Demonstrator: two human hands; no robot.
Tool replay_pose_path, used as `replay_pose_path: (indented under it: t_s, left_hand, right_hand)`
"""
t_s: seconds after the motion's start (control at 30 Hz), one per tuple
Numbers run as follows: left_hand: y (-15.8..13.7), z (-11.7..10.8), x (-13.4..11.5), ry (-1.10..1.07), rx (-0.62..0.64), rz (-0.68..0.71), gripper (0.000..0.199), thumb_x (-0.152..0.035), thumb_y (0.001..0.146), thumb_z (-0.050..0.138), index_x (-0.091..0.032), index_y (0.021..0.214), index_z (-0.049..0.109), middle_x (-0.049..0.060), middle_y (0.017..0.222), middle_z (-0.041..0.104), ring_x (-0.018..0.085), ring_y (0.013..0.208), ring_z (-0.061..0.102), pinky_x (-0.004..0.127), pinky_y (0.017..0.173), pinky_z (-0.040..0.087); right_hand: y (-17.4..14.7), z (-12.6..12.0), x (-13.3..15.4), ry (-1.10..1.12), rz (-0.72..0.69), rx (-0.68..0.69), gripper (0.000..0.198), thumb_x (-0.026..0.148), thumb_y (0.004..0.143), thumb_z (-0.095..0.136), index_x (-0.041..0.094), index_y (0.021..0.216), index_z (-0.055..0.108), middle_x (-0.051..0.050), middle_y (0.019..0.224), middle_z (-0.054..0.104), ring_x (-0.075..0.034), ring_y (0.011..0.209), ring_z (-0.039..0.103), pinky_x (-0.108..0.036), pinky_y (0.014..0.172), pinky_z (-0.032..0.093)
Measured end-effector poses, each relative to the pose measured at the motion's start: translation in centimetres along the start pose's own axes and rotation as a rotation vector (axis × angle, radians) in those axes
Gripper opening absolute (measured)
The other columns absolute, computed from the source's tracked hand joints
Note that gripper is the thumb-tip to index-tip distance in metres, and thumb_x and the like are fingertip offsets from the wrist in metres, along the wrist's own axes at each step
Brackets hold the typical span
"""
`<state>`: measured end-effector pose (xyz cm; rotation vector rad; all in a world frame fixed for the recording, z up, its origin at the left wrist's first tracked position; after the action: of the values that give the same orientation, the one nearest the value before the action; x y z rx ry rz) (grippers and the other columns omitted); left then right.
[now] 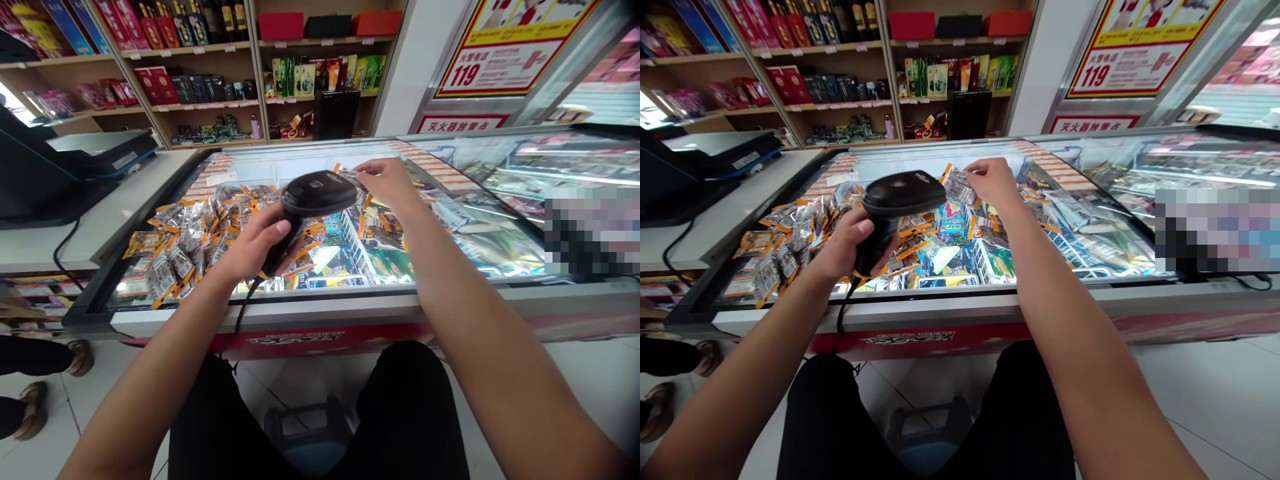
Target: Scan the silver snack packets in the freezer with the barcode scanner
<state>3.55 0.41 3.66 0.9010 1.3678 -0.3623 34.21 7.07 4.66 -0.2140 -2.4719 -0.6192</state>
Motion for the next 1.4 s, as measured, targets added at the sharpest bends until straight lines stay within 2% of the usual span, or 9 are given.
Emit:
replay_pose_path:
  t_s: [0.1, 0.27, 0.47, 0.6, 0.77, 0.93, 1.07, 1.27, 1.4]
  left_hand:
    - [0.2, -0.5, 0.0, -0.041, -0.116, 0.043, 0.062, -0.079, 0.097, 0.070, -0.024, 0.124, 0.063, -0.004, 0.068, 0.063, 0.012, 0.035, 0.049, 0.026, 0.036, 0.035]
    - [0.4, -0.9, 0.1, -0.055, -0.201, 0.052, 0.062, -0.080, 0.097, 0.069, -0.024, 0.119, 0.059, -0.007, 0.066, 0.060, 0.011, 0.035, 0.047, 0.027, 0.036, 0.035]
    - [0.3, -0.7, 0.3, -0.071, -0.169, 0.014, 0.058, -0.077, 0.097, 0.073, -0.024, 0.117, 0.059, -0.006, 0.066, 0.063, 0.012, 0.034, 0.049, 0.026, 0.035, 0.035]
    - [0.3, -0.6, 0.3, -0.093, -0.133, 0.011, 0.061, -0.076, 0.096, 0.074, -0.023, 0.122, 0.059, -0.007, 0.067, 0.063, 0.012, 0.035, 0.051, 0.025, 0.035, 0.035]
    - [0.5, -0.6, 0.4, -0.089, -0.117, 0.014, 0.060, -0.076, 0.095, 0.074, -0.024, 0.119, 0.058, -0.007, 0.068, 0.063, 0.011, 0.034, 0.050, 0.024, 0.035, 0.035]
    - [0.3, -0.6, 0.6, -0.079, -0.103, -0.004, 0.049, -0.070, 0.097, 0.075, -0.024, 0.104, 0.056, -0.004, 0.068, 0.065, 0.012, 0.035, 0.053, 0.025, 0.035, 0.038]
    - [0.0, -0.4, 0.6, -0.035, -0.072, -0.025, 0.044, -0.066, 0.102, 0.075, -0.024, 0.109, 0.062, -0.003, 0.070, 0.067, 0.013, 0.036, 0.055, 0.025, 0.035, 0.039]
    - [0.0, -0.3, 0.5, 0.023, -0.031, 0.002, 0.050, -0.071, 0.100, 0.076, -0.023, 0.112, 0.066, -0.003, 0.069, 0.067, 0.013, 0.034, 0.053, 0.024, 0.033, 0.039]
    - [0.1, 0.0, 0.4, 0.031, -0.008, -0.017, 0.052, -0.073, 0.099, 0.078, -0.024, 0.106, 0.064, -0.002, 0.068, 0.066, 0.012, 0.034, 0.052, 0.024, 0.033, 0.038]
  right_hand:
    - [0.4, 1.5, -0.1, 0.177, 0.095, 0.009, 0.028, 0.032, 0.103, 0.074, 0.019, 0.121, 0.091, -0.013, 0.112, 0.089, -0.035, 0.108, 0.083, -0.049, 0.100, 0.065]
    - [0.1, 3.7, 0.7, 0.157, 0.054, 0.281, 0.029, 0.038, 0.105, 0.075, 0.020, 0.121, 0.090, -0.014, 0.104, 0.090, -0.036, 0.098, 0.086, -0.052, 0.095, 0.069]
    - [1.5, -0.4, -3.9, -0.301, 0.179, 0.035, 0.048, 0.043, 0.105, 0.073, 0.014, 0.142, 0.085, -0.028, 0.143, 0.081, -0.052, 0.144, 0.071, -0.071, 0.122, 0.054]
    - [1.8, -1.1, -7.1, -0.446, 0.304, 0.117, 0.054, 0.055, 0.100, 0.081, 0.012, 0.134, 0.088, -0.035, 0.141, 0.078, -0.062, 0.144, 0.066, -0.087, 0.120, 0.041]
    - [1.7, 1.0, -6.1, -0.344, 0.039, 0.243, 0.031, 0.040, 0.101, 0.081, 0.027, 0.127, 0.093, -0.017, 0.131, 0.087, -0.049, 0.136, 0.074, -0.066, 0.124, 0.051]
    - [2.3, 1.3, -5.9, -0.429, 0.088, 0.256, 0.059, 0.043, 0.097, 0.086, 0.018, 0.150, 0.082, -0.022, 0.149, 0.080, -0.046, 0.143, 0.071, -0.058, 0.123, 0.055]
    - [2.4, 0.4, -6.3, -0.331, 0.177, 0.246, 0.070, 0.043, 0.087, 0.096, 0.009, 0.146, 0.079, -0.030, 0.146, 0.078, -0.048, 0.133, 0.075, -0.059, 0.113, 0.061]
    - [1.2, -1.0, -3.3, 0.195, 0.062, -0.032, 0.056, 0.040, 0.093, 0.090, 0.026, 0.146, 0.076, -0.011, 0.134, 0.081, -0.035, 0.116, 0.080, -0.051, 0.094, 0.072]
    - [0.0, -1.2, -0.4, 0.362, -0.015, -0.047, 0.056, 0.052, 0.097, 0.088, 0.036, 0.149, 0.074, -0.007, 0.140, 0.079, -0.037, 0.126, 0.078, -0.051, 0.091, 0.076]
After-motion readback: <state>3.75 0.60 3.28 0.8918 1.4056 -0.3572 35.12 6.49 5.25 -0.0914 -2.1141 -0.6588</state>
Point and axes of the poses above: each hand's wrist, its own y-axis towards the middle knuckle, its own z-axis out of the palm, x = y × z, the point moved 3 cm from there along y, towards the middle knuckle
